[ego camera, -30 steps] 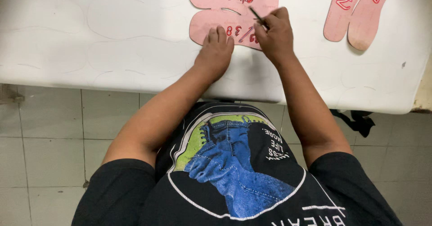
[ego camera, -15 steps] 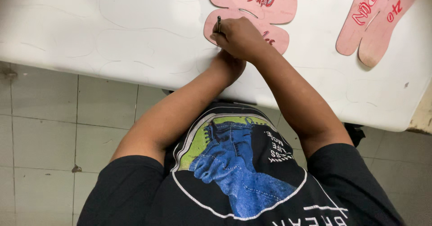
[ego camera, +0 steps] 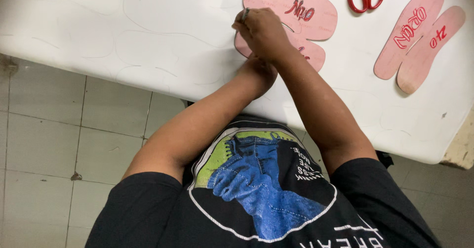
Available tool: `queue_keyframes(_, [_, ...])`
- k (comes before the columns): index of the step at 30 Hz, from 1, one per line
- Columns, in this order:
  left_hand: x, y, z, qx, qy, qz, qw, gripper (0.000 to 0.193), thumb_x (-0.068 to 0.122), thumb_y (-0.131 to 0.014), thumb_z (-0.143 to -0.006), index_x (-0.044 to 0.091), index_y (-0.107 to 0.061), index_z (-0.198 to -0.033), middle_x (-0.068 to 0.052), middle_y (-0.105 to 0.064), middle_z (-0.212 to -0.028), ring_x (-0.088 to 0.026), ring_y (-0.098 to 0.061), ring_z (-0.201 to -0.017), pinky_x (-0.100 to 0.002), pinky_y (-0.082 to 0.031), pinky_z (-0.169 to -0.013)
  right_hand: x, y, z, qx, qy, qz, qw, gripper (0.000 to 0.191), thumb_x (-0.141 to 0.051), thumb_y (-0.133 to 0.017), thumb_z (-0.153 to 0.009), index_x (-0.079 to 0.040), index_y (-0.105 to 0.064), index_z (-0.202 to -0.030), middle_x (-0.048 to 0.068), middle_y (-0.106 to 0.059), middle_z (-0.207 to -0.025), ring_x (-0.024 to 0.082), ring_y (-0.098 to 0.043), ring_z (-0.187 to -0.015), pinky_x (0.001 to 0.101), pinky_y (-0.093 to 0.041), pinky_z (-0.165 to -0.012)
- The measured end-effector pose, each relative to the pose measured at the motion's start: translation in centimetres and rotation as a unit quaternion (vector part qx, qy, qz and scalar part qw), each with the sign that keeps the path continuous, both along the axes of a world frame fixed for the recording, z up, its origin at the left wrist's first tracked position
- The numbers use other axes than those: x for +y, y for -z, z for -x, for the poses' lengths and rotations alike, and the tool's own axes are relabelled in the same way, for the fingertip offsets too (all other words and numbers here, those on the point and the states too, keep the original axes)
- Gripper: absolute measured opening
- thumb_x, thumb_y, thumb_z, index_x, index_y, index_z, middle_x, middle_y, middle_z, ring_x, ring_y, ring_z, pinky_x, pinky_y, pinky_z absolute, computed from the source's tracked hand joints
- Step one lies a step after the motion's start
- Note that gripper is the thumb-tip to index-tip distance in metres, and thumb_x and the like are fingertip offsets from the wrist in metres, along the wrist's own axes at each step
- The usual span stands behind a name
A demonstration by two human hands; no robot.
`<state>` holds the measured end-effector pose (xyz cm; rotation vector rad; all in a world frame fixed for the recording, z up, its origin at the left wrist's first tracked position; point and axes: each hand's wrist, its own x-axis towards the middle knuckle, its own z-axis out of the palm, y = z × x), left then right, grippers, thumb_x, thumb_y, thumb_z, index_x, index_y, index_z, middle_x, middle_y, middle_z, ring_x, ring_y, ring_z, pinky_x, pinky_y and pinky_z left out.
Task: The person uses a pink shoe insole template to trace outlines onto a large white sheet of material. They repeatedly reposition the template and trace its perimeter with a pen, creating multiple insole-shaped outlines on the sheet.
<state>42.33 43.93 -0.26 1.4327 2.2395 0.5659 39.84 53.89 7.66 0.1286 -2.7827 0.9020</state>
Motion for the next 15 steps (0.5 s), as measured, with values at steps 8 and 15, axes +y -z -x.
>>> queue_keyframes(8, [-1.1, -3.8, 0.1, -0.062, -0.063, -0.118, 0.989, 0.048, 0.012, -0.046, -0.099, -0.004, -0.039, -0.144, -0.030, -0.055, -0.133, -0.044, -0.051, -0.125, -0.049, -0.045, -0.104, 4.8, -0.9, -1.4, -0.032, 0.104, -0.051, 0.993, 0.016, -0.018, -0.070, -0.099, -0.003, -0.073, -0.092, 0.012, -0.072, -0.085, 0.033, -0.067, -0.073, 0.0440, -0.053, -0.069])
queue_keyframes(15, [-1.6, -4.9, 0.6, -0.074, -0.057, -0.013, 0.996, 0.055, 0.011, -0.045, -0.101, 0.000, -0.032, -0.154, -0.030, -0.053, -0.134, -0.042, -0.057, -0.117, -0.049, -0.051, -0.100, 3.3, 0.3, 2.7, -0.038, 0.040, -0.006, 0.998, 0.018, -0.016, -0.068, -0.102, -0.002, -0.068, -0.091, 0.013, -0.069, -0.086, 0.034, -0.066, -0.078, 0.0458, -0.051, -0.070])
